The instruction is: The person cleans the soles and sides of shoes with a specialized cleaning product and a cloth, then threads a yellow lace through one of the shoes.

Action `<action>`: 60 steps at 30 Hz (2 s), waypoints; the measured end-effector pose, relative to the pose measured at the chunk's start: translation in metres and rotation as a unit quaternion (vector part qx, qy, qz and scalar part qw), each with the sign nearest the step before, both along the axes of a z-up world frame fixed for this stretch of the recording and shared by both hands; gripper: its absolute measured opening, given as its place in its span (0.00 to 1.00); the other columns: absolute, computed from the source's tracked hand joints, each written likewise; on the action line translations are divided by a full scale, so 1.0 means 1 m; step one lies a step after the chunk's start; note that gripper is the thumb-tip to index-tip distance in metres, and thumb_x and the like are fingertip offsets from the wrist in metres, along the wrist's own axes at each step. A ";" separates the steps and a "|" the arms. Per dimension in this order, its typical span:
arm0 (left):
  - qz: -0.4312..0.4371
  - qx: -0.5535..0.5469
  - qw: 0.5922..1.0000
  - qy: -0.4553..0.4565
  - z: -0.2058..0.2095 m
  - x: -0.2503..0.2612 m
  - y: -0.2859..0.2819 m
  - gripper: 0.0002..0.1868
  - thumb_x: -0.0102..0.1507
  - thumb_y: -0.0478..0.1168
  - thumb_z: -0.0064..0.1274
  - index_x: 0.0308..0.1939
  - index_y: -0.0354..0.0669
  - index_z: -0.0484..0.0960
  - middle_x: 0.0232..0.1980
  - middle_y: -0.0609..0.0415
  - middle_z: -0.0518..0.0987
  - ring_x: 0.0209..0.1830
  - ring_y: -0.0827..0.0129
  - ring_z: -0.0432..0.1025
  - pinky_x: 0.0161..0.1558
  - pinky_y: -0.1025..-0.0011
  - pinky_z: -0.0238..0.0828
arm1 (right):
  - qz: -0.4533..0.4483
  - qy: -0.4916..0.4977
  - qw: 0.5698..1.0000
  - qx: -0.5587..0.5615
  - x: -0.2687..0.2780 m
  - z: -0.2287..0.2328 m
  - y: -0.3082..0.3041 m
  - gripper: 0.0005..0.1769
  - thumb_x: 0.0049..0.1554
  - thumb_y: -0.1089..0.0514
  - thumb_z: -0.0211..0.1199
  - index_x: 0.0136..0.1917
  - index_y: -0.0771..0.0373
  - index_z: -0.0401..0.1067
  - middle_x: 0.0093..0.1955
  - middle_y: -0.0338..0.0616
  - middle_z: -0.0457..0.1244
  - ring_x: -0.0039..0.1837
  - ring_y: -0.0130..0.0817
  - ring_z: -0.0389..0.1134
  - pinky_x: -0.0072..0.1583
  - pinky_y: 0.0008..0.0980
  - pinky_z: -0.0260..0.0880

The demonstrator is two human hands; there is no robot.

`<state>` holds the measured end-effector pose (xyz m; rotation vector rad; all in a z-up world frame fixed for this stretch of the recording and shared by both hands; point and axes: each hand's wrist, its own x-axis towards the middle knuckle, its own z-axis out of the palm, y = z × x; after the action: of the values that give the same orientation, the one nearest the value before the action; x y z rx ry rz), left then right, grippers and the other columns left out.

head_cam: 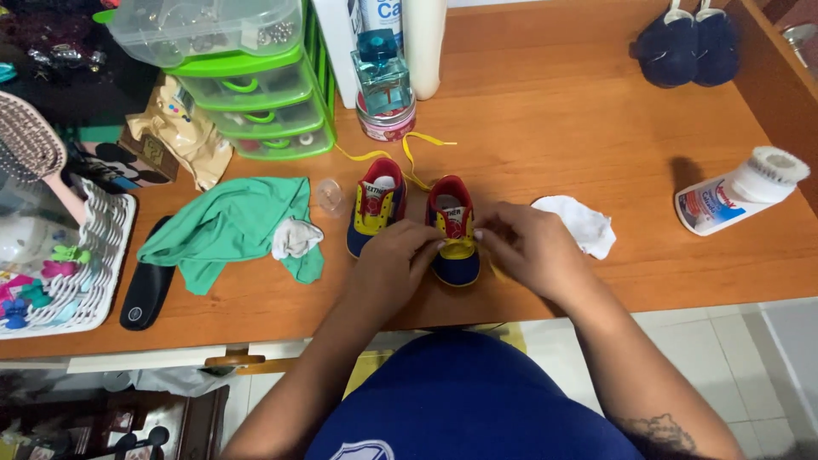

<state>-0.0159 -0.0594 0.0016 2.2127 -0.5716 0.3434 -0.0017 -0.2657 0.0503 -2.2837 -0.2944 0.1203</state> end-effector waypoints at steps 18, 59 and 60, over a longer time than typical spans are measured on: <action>0.027 0.050 0.995 -0.078 0.000 -0.001 0.004 0.10 0.60 0.37 0.54 0.44 0.44 0.82 0.37 0.51 0.78 0.39 0.57 0.74 0.40 0.62 0.70 | 0.022 -0.176 0.975 -0.137 -0.002 -0.002 -0.001 0.09 0.45 0.56 0.67 0.37 0.63 0.73 0.35 0.49 0.66 0.37 0.47 0.67 0.40 0.41 0.67; -0.047 -0.094 0.994 -0.007 -0.027 0.022 -0.007 0.11 0.65 0.29 0.41 0.50 0.41 0.71 0.45 0.42 0.75 0.49 0.47 0.69 0.50 0.58 0.65 | 0.329 -0.176 0.889 -0.265 0.070 0.012 0.008 0.15 0.39 0.53 0.74 0.42 0.51 0.78 0.45 0.38 0.67 0.54 0.44 0.65 0.55 0.41 0.65; -0.041 -0.093 0.995 -0.010 -0.028 0.021 -0.009 0.10 0.65 0.29 0.41 0.50 0.41 0.72 0.45 0.42 0.75 0.49 0.47 0.69 0.50 0.58 0.65 | 0.322 -0.129 0.884 -0.314 0.072 0.013 0.012 0.14 0.42 0.51 0.72 0.44 0.49 0.78 0.46 0.38 0.68 0.55 0.42 0.66 0.56 0.40 0.66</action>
<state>0.0051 -0.0680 -0.0259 2.0022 -0.6145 0.3605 0.0704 -0.2534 0.0634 -2.7382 -1.3214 0.2837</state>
